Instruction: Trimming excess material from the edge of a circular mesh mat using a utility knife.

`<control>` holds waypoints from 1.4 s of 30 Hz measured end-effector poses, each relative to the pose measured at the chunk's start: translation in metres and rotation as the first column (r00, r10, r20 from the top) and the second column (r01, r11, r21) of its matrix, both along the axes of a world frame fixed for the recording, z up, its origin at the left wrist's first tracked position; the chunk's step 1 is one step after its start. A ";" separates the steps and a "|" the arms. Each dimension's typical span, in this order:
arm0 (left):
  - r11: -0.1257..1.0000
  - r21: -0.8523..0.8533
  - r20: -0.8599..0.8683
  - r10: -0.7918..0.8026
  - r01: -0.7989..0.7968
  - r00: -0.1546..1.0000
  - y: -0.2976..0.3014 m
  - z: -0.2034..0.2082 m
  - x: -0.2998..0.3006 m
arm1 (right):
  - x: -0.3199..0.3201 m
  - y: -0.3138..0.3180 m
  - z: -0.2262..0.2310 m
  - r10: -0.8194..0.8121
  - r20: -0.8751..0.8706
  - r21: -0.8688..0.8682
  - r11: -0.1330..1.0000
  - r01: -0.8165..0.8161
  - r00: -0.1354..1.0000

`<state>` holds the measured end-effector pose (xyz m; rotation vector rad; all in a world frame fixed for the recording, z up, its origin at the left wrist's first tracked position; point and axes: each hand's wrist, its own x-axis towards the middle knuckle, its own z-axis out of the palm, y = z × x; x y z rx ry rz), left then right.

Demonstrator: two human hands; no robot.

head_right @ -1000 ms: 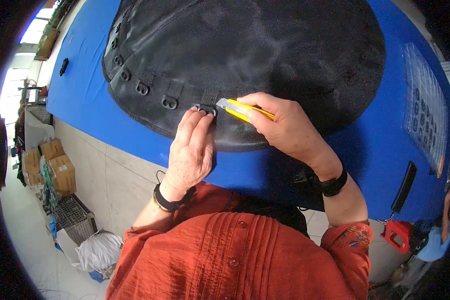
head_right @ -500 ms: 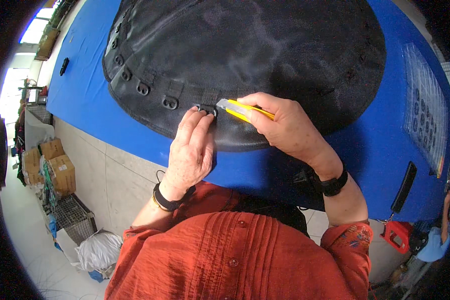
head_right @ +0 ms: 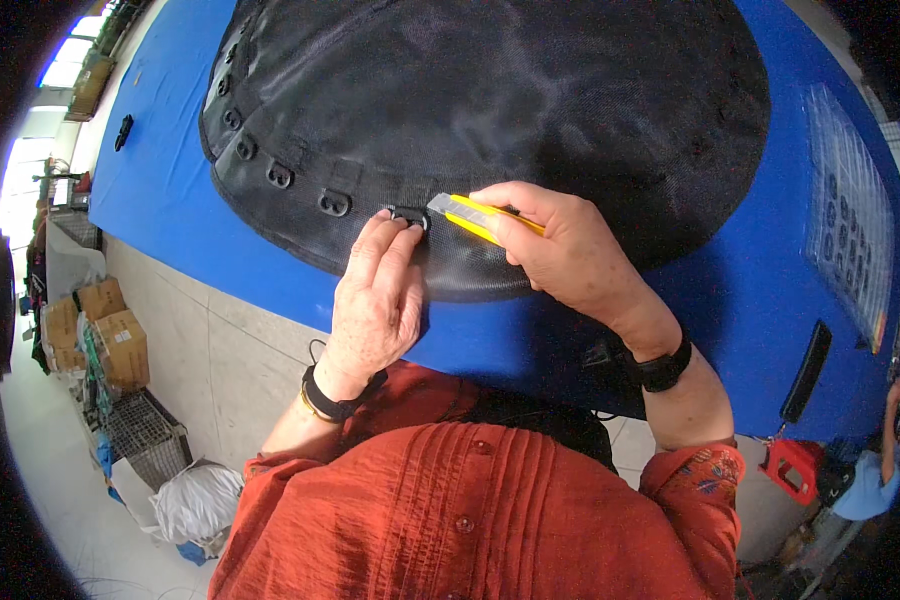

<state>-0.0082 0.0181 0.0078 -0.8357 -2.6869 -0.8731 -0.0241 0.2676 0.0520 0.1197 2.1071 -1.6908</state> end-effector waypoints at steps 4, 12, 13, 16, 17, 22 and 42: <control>1.000 0.006 0.001 0.003 -0.003 1.000 0.000 -0.001 0.000 | 0.000 0.001 0.001 0.018 0.008 0.007 1.000 -0.018 1.000; 1.000 -0.004 -0.007 0.004 -0.004 1.000 0.000 -0.001 0.000 | 0.000 0.004 0.005 0.052 0.014 0.033 0.998 -0.053 0.999; 1.000 -0.003 -0.007 0.005 -0.005 1.000 0.000 -0.001 0.001 | -0.001 0.004 0.005 0.051 0.016 0.027 0.998 -0.051 0.999; 1.000 -0.007 0.000 0.008 -0.008 1.000 0.000 -0.001 0.001 | -0.001 0.005 0.005 0.044 0.011 0.021 0.999 -0.044 0.999; 1.000 -0.005 0.000 0.008 -0.008 1.000 0.000 -0.001 0.001 | 0.000 0.004 0.005 0.040 0.002 0.027 0.999 -0.040 0.999; 1.000 0.000 0.001 0.012 -0.012 1.000 0.000 0.000 0.001 | 0.000 0.000 0.003 0.015 0.006 0.035 0.999 -0.015 1.000; 1.000 -0.021 -0.015 -0.008 0.008 1.000 -0.001 -0.001 0.000 | 0.001 -0.001 -0.001 0.038 -0.097 0.071 0.997 -0.031 0.995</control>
